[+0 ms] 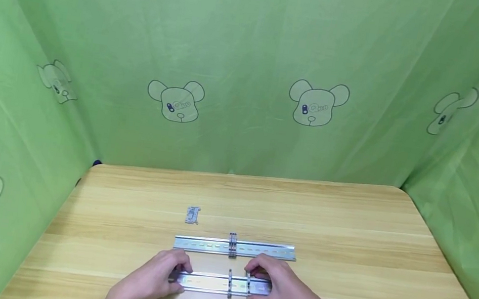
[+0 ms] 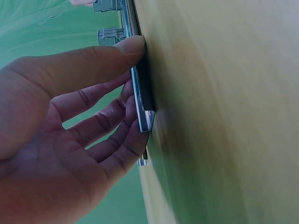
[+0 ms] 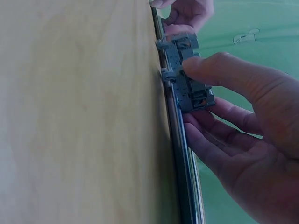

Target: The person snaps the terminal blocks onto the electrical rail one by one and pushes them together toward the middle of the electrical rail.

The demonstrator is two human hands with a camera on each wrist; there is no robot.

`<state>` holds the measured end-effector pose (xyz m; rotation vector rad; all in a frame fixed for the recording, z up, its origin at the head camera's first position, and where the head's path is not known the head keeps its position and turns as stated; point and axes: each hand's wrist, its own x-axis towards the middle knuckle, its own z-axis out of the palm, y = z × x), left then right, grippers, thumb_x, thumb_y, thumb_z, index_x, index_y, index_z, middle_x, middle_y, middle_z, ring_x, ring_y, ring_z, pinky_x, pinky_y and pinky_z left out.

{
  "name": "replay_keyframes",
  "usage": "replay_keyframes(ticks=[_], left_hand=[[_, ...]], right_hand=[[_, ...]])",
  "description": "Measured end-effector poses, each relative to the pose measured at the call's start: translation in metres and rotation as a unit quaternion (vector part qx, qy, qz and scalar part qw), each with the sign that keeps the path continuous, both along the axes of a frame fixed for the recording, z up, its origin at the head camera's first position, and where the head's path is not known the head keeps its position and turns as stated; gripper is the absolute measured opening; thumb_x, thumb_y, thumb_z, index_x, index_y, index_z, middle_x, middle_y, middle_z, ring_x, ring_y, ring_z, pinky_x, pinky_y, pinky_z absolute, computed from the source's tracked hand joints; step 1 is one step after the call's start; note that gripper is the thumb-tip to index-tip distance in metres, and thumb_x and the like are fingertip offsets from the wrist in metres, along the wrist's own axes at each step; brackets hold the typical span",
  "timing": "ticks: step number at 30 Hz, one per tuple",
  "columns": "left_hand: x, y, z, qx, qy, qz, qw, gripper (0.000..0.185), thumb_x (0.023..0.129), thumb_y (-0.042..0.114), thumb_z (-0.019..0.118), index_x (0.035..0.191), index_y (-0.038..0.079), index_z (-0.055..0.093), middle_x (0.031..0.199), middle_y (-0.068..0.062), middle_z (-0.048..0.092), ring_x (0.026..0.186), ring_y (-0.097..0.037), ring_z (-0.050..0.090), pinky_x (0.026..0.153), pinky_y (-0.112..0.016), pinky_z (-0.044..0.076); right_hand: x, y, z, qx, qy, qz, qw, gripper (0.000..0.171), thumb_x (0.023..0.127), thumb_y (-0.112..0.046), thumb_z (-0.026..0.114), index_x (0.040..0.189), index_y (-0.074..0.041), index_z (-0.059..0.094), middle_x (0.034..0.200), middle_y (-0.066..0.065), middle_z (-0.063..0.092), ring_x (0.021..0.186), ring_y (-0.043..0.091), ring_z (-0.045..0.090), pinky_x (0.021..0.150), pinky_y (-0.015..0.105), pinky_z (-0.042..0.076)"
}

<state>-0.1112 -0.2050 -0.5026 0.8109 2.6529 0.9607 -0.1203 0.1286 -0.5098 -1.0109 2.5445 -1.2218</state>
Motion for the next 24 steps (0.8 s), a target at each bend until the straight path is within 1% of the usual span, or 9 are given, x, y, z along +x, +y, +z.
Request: replay_keyframes(ticks=[2, 8, 14, 20, 24], left_hand=[[0.000, 0.000, 0.000, 0.002, 0.000, 0.000, 1.0000, 0.029, 0.075, 0.005, 0.088, 0.096, 0.013, 0.070, 0.092, 0.010, 0.060, 0.083, -0.008, 0.056, 0.076, -0.026, 0.051], [0.000, 0.000, 0.001, 0.004, 0.001, -0.001, 1.0000, 0.029, 0.075, 0.004, 0.088, 0.096, 0.013, 0.069, 0.092, 0.010, 0.060, 0.083, -0.008, 0.055, 0.075, -0.025, 0.050], [0.000, 0.000, 0.002, 0.003, -0.002, 0.000, 1.0000, 0.029, 0.075, 0.004, 0.087, 0.096, 0.013, 0.069, 0.092, 0.009, 0.060, 0.083, -0.008, 0.055, 0.075, -0.025, 0.050], [0.000, 0.000, 0.003, 0.002, -0.006, 0.000, 1.0000, 0.029, 0.076, 0.004, 0.087, 0.096, 0.013, 0.069, 0.092, 0.009, 0.060, 0.083, -0.009, 0.055, 0.075, -0.025, 0.050], [0.000, 0.000, 0.002, 0.004, -0.001, -0.001, 1.0000, 0.029, 0.075, 0.004, 0.087, 0.096, 0.013, 0.069, 0.092, 0.009, 0.060, 0.083, -0.008, 0.055, 0.075, -0.025, 0.050]], right_hand=[[0.000, -0.004, 0.000, 0.001, 0.002, 0.001, 1.000, 0.047, 0.074, -0.015, 0.090, 0.114, -0.014, 0.065, 0.109, -0.006, 0.066, 0.101, 0.010, 0.064, 0.090, 0.030, 0.055], [0.000, -0.013, -0.002, -0.005, 0.033, 0.010, 0.999, 0.048, 0.073, -0.014, 0.090, 0.113, -0.013, 0.065, 0.108, -0.006, 0.067, 0.098, 0.010, 0.063, 0.088, 0.030, 0.056], [0.000, -0.018, -0.002, -0.006, 0.031, 0.005, 0.999, 0.049, 0.072, -0.014, 0.090, 0.113, -0.014, 0.064, 0.108, -0.006, 0.066, 0.097, 0.010, 0.063, 0.087, 0.030, 0.055], [-0.001, -0.022, -0.004, -0.016, 0.039, 0.013, 0.999, 0.048, 0.074, -0.014, 0.090, 0.113, -0.015, 0.063, 0.109, -0.007, 0.066, 0.098, 0.010, 0.063, 0.088, 0.031, 0.055], [0.000, -0.024, -0.005, -0.021, 0.043, 0.017, 0.999, 0.048, 0.073, -0.013, 0.090, 0.113, -0.014, 0.063, 0.109, -0.007, 0.065, 0.098, 0.011, 0.064, 0.087, 0.032, 0.056]])
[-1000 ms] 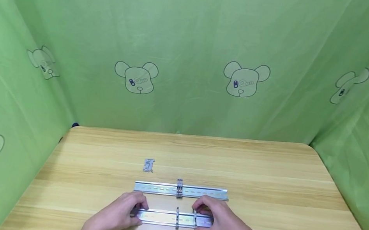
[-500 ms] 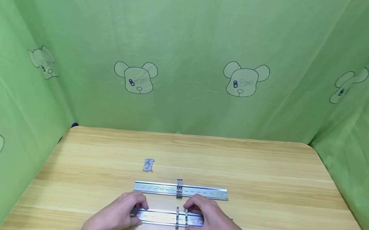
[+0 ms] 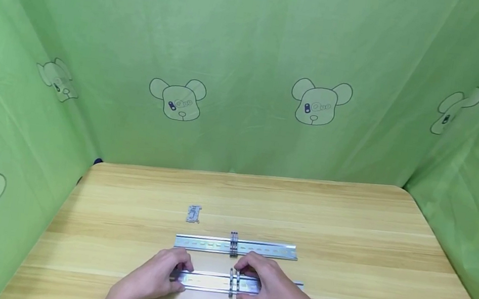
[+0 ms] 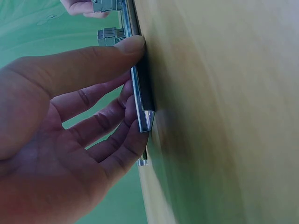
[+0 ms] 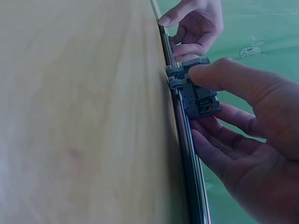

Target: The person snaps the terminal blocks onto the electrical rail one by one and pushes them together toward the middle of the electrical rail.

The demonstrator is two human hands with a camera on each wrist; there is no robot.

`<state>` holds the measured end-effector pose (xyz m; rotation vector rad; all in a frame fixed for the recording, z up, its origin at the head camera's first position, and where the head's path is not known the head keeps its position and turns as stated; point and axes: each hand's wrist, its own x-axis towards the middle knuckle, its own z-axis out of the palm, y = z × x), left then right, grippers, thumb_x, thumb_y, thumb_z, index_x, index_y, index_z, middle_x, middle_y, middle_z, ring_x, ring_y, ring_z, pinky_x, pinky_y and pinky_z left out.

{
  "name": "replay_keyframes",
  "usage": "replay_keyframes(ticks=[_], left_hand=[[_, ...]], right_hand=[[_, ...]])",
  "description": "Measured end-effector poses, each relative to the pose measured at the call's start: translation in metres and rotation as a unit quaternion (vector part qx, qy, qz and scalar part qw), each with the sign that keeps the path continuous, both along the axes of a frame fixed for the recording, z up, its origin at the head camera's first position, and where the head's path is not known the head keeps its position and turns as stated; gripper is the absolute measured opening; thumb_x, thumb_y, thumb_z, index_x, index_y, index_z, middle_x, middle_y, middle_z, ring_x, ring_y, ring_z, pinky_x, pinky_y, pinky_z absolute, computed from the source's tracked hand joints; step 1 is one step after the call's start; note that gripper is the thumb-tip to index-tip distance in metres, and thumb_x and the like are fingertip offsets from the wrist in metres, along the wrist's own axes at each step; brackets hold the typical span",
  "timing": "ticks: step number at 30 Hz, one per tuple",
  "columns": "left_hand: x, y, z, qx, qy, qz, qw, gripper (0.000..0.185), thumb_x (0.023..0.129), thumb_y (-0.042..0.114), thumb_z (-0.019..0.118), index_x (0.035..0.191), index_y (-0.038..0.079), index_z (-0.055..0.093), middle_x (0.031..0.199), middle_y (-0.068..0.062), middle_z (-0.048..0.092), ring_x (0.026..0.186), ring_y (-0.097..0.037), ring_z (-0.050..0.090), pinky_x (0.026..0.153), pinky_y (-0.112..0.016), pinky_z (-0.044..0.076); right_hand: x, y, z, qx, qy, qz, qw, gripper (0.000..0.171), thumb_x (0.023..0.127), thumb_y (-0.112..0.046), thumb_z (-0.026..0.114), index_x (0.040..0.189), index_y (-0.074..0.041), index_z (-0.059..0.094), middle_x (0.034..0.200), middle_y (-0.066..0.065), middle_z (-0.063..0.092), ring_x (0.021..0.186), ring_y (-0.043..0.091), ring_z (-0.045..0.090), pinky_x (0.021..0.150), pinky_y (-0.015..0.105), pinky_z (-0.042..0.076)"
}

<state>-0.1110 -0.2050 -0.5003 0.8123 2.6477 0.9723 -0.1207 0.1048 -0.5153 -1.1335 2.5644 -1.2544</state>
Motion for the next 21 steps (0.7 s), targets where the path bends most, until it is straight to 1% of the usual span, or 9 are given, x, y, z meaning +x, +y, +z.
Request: replay_keyframes(ticks=[5, 12, 14, 16, 18, 21], left_hand=[[0.000, 0.000, 0.001, 0.000, 0.004, 0.001, 1.0000, 0.029, 0.075, 0.003, 0.087, 0.096, 0.013, 0.069, 0.093, 0.009, 0.061, 0.083, -0.008, 0.056, 0.076, -0.026, 0.051], [0.000, -0.001, 0.001, -0.001, 0.008, 0.001, 1.0000, 0.028, 0.075, 0.003, 0.087, 0.096, 0.012, 0.069, 0.094, 0.008, 0.062, 0.085, -0.009, 0.057, 0.078, -0.028, 0.052], [0.000, -0.001, 0.001, -0.001, 0.009, 0.000, 1.0000, 0.029, 0.075, 0.003, 0.087, 0.096, 0.012, 0.069, 0.094, 0.008, 0.062, 0.085, -0.008, 0.057, 0.078, -0.028, 0.052], [0.000, -0.001, 0.001, -0.001, 0.009, 0.000, 1.0000, 0.030, 0.075, 0.004, 0.087, 0.097, 0.012, 0.069, 0.093, 0.008, 0.061, 0.085, -0.008, 0.056, 0.078, -0.028, 0.052], [0.001, -0.001, 0.000, -0.002, 0.009, -0.001, 1.0000, 0.030, 0.075, 0.004, 0.087, 0.097, 0.012, 0.069, 0.093, 0.009, 0.061, 0.085, -0.007, 0.056, 0.078, -0.027, 0.052], [0.001, -0.001, 0.001, -0.002, 0.010, -0.002, 0.9999, 0.030, 0.075, 0.004, 0.087, 0.097, 0.012, 0.069, 0.094, 0.009, 0.062, 0.085, -0.007, 0.056, 0.079, -0.027, 0.051]], right_hand=[[0.000, -0.002, 0.000, 0.002, 0.005, -0.002, 1.000, 0.049, 0.072, -0.014, 0.091, 0.113, -0.013, 0.063, 0.108, -0.006, 0.066, 0.097, 0.011, 0.064, 0.087, 0.032, 0.056], [0.000, -0.002, 0.003, 0.009, 0.002, -0.004, 1.000, 0.047, 0.076, -0.016, 0.089, 0.115, -0.014, 0.063, 0.110, -0.007, 0.065, 0.100, 0.010, 0.063, 0.089, 0.032, 0.055], [0.000, -0.002, 0.003, 0.015, 0.003, -0.007, 1.000, 0.048, 0.076, -0.019, 0.090, 0.116, -0.015, 0.063, 0.111, -0.008, 0.065, 0.102, 0.010, 0.063, 0.090, 0.032, 0.055], [0.001, -0.002, 0.004, 0.020, 0.003, -0.009, 1.000, 0.052, 0.076, -0.020, 0.090, 0.120, -0.014, 0.063, 0.113, -0.006, 0.066, 0.104, 0.011, 0.064, 0.092, 0.033, 0.055], [0.002, -0.001, 0.007, 0.020, -0.004, -0.011, 1.000, 0.057, 0.076, -0.019, 0.091, 0.125, -0.011, 0.062, 0.115, -0.003, 0.067, 0.105, 0.013, 0.065, 0.093, 0.034, 0.056], [0.003, 0.000, 0.021, 0.023, -0.012, -0.022, 0.999, 0.063, 0.076, -0.018, 0.091, 0.130, -0.007, 0.060, 0.117, 0.002, 0.067, 0.107, 0.018, 0.066, 0.093, 0.036, 0.056]])
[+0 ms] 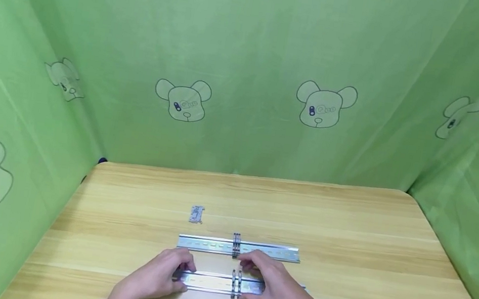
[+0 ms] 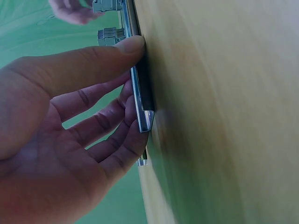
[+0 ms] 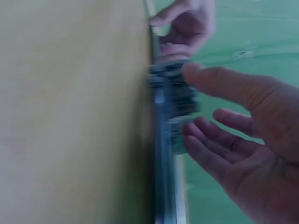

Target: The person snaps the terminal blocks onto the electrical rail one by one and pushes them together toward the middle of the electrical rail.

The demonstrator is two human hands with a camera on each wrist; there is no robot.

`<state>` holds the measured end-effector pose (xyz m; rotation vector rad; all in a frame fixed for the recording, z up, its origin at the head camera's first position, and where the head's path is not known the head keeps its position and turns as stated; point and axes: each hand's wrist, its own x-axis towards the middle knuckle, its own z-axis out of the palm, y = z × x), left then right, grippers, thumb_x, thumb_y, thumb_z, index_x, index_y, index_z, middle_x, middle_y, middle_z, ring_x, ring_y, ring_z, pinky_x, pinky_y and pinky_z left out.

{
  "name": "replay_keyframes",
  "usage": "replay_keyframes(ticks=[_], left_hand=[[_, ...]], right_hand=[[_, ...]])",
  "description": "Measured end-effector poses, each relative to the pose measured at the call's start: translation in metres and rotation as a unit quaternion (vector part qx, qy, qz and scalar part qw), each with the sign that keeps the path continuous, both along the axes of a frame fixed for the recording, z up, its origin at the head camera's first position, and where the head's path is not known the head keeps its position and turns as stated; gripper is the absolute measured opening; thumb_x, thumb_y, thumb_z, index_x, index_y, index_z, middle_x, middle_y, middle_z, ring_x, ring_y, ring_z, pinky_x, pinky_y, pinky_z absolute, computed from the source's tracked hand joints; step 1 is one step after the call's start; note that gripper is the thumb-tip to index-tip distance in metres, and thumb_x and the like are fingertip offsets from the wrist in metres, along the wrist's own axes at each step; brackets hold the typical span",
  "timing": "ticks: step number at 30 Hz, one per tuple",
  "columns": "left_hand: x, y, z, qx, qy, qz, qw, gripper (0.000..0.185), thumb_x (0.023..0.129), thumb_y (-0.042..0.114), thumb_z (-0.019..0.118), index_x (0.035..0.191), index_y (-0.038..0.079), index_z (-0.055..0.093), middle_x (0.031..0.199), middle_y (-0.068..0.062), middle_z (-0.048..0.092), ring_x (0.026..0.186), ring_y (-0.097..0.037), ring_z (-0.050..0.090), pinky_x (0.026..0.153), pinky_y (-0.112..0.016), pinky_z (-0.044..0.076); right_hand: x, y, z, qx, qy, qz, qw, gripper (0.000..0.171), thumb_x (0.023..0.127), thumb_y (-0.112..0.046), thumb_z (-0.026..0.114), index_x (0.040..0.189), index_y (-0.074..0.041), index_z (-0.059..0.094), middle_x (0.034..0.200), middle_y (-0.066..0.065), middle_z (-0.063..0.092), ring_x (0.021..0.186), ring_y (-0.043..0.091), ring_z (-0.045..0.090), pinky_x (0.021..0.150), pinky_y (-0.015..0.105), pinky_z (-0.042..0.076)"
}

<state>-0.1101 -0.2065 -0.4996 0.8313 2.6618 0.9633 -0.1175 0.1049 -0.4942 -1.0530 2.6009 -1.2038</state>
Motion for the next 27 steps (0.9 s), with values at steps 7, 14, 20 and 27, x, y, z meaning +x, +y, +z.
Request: replay_keyframes(ticks=[7, 14, 20, 27], left_hand=[[-0.001, -0.001, -0.001, 0.003, 0.005, -0.004, 1.0000, 0.030, 0.075, 0.004, 0.087, 0.098, 0.011, 0.069, 0.093, 0.008, 0.061, 0.084, -0.007, 0.056, 0.077, -0.026, 0.051], [-0.001, -0.002, -0.001, 0.007, 0.013, -0.008, 0.9999, 0.030, 0.075, 0.004, 0.087, 0.097, 0.011, 0.068, 0.094, 0.007, 0.061, 0.084, -0.007, 0.055, 0.077, -0.025, 0.050], [-0.003, -0.003, -0.002, 0.006, 0.020, -0.010, 0.9997, 0.031, 0.074, 0.005, 0.088, 0.098, 0.011, 0.068, 0.094, 0.008, 0.061, 0.084, -0.007, 0.055, 0.078, -0.026, 0.050], [-0.003, -0.003, -0.002, 0.001, 0.007, -0.007, 0.9999, 0.033, 0.075, 0.005, 0.087, 0.101, 0.011, 0.068, 0.098, 0.006, 0.063, 0.089, -0.007, 0.058, 0.082, -0.028, 0.052]], right_hand=[[-0.021, -0.014, 0.047, -0.002, 0.074, -0.003, 0.997, 0.053, 0.082, -0.015, 0.086, 0.128, -0.006, 0.062, 0.118, 0.002, 0.067, 0.107, 0.022, 0.068, 0.092, 0.035, 0.057], [-0.057, -0.061, 0.083, 0.091, 0.068, 0.022, 0.993, 0.052, 0.090, -0.021, 0.080, 0.136, -0.007, 0.059, 0.130, 0.005, 0.062, 0.114, 0.021, 0.063, 0.095, 0.030, 0.055], [-0.087, -0.105, 0.083, 0.178, 0.060, 0.041, 0.981, 0.058, 0.091, -0.021, 0.080, 0.141, -0.005, 0.056, 0.135, 0.012, 0.057, 0.114, 0.023, 0.062, 0.094, 0.032, 0.055], [-0.113, -0.135, 0.059, 0.247, 0.032, 0.040, 0.968, 0.060, 0.089, -0.021, 0.081, 0.140, -0.003, 0.056, 0.136, 0.016, 0.056, 0.112, 0.025, 0.060, 0.092, 0.032, 0.055]])
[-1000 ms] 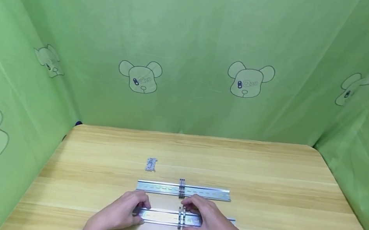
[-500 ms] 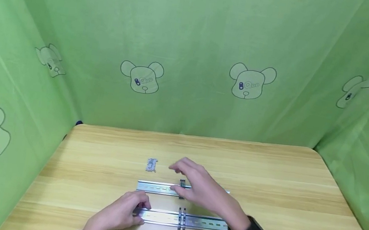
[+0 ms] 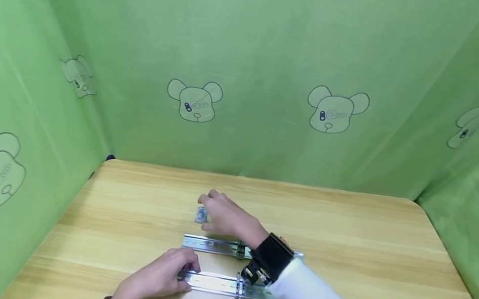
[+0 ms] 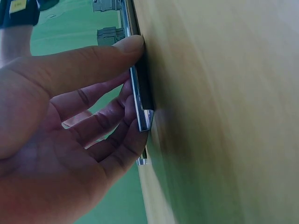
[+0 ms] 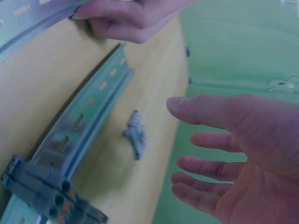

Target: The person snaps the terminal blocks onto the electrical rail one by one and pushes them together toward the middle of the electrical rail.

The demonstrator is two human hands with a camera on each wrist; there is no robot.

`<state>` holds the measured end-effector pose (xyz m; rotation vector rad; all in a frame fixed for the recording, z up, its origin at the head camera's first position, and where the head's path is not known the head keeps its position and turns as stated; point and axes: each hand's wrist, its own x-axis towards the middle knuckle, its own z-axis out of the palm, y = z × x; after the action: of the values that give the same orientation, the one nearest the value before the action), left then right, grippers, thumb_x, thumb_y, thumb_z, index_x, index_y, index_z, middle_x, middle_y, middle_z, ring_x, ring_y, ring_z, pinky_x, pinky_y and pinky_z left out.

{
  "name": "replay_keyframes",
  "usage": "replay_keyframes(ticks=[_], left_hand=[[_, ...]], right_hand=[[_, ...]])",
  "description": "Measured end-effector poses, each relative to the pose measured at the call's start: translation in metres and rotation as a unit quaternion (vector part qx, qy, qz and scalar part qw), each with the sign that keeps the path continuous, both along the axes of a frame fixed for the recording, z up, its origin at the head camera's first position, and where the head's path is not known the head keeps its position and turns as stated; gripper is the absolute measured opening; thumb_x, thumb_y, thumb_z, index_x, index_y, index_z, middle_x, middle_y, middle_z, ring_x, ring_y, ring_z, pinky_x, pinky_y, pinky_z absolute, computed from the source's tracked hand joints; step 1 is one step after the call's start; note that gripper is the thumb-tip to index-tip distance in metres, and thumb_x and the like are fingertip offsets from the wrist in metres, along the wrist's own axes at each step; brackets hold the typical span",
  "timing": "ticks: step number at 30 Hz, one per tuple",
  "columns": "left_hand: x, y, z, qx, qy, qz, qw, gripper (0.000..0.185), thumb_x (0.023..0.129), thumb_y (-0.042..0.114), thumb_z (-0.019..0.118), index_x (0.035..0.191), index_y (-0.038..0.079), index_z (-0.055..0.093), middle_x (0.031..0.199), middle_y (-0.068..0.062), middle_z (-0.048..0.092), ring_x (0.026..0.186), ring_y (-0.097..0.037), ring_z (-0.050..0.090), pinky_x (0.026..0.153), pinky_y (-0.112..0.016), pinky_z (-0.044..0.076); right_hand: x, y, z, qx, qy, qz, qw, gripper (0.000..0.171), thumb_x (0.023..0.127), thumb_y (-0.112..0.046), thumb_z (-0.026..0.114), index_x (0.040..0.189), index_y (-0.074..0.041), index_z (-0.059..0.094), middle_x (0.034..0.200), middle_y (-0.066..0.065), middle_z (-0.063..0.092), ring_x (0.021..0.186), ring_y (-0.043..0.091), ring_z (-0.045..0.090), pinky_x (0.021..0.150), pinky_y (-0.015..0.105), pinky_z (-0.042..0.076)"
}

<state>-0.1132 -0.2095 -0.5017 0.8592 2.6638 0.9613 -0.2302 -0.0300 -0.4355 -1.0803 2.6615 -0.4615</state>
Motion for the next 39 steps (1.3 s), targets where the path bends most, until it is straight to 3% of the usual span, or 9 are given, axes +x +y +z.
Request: replay_keyframes(ticks=[7, 14, 22, 27, 31, 35, 39], left_hand=[[0.001, 0.000, 0.002, 0.001, 0.006, 0.000, 1.0000, 0.032, 0.075, 0.004, 0.088, 0.098, 0.012, 0.068, 0.096, 0.007, 0.062, 0.087, -0.007, 0.056, 0.080, -0.027, 0.051], [0.001, 0.001, -0.003, 0.006, 0.024, -0.003, 0.9997, 0.033, 0.074, 0.005, 0.089, 0.097, 0.013, 0.067, 0.094, 0.008, 0.061, 0.085, -0.008, 0.055, 0.078, -0.026, 0.049], [0.000, -0.001, -0.003, -0.004, 0.028, -0.002, 0.9996, 0.033, 0.073, 0.006, 0.089, 0.096, 0.014, 0.067, 0.093, 0.010, 0.061, 0.085, -0.006, 0.054, 0.080, -0.028, 0.047], [0.001, -0.001, -0.004, -0.008, 0.028, 0.003, 0.9996, 0.033, 0.074, 0.007, 0.089, 0.097, 0.016, 0.067, 0.094, 0.011, 0.060, 0.087, -0.005, 0.054, 0.081, -0.028, 0.049], [0.003, -0.001, -0.004, -0.013, 0.021, 0.009, 0.9997, 0.033, 0.075, 0.009, 0.088, 0.098, 0.016, 0.067, 0.095, 0.012, 0.060, 0.088, -0.005, 0.054, 0.083, -0.030, 0.049], [0.004, -0.001, -0.002, -0.020, 0.020, 0.010, 0.9995, 0.033, 0.075, 0.010, 0.088, 0.099, 0.016, 0.067, 0.095, 0.013, 0.060, 0.089, -0.004, 0.053, 0.086, -0.032, 0.049], [0.004, -0.003, -0.001, -0.017, 0.020, 0.007, 0.9996, 0.033, 0.075, 0.009, 0.088, 0.099, 0.016, 0.067, 0.095, 0.014, 0.060, 0.088, -0.004, 0.053, 0.085, -0.031, 0.049]], right_hand=[[-0.013, -0.019, -0.016, 0.026, -0.016, -0.011, 0.999, 0.049, 0.081, -0.012, 0.085, 0.124, 0.000, 0.063, 0.106, 0.008, 0.056, 0.087, 0.018, 0.054, 0.072, 0.024, 0.051], [-0.017, -0.030, -0.028, 0.057, -0.023, -0.031, 0.998, 0.033, 0.077, -0.002, 0.083, 0.103, -0.008, 0.064, 0.103, 0.004, 0.052, 0.093, 0.020, 0.051, 0.074, 0.027, 0.051], [-0.020, -0.033, -0.036, 0.039, -0.002, -0.021, 0.999, 0.025, 0.078, -0.002, 0.083, 0.092, -0.007, 0.063, 0.093, 0.003, 0.052, 0.085, 0.018, 0.051, 0.071, 0.027, 0.049], [-0.021, -0.031, -0.038, 0.024, -0.006, -0.008, 1.000, 0.025, 0.077, -0.002, 0.083, 0.091, -0.007, 0.063, 0.090, 0.002, 0.052, 0.081, 0.016, 0.051, 0.067, 0.025, 0.048], [-0.020, -0.022, -0.036, -0.013, -0.011, 0.001, 1.000, 0.034, 0.075, -0.006, 0.086, 0.103, -0.002, 0.069, 0.096, 0.004, 0.057, 0.083, 0.015, 0.052, 0.069, 0.022, 0.049], [-0.018, -0.007, -0.023, -0.074, -0.029, -0.004, 0.997, 0.053, 0.076, -0.009, 0.087, 0.122, 0.003, 0.065, 0.107, 0.008, 0.059, 0.087, 0.016, 0.057, 0.071, 0.019, 0.052], [-0.012, 0.009, -0.004, -0.115, -0.038, -0.001, 0.993, 0.053, 0.077, -0.006, 0.085, 0.124, 0.004, 0.062, 0.110, 0.007, 0.060, 0.093, 0.022, 0.061, 0.075, 0.022, 0.054]])
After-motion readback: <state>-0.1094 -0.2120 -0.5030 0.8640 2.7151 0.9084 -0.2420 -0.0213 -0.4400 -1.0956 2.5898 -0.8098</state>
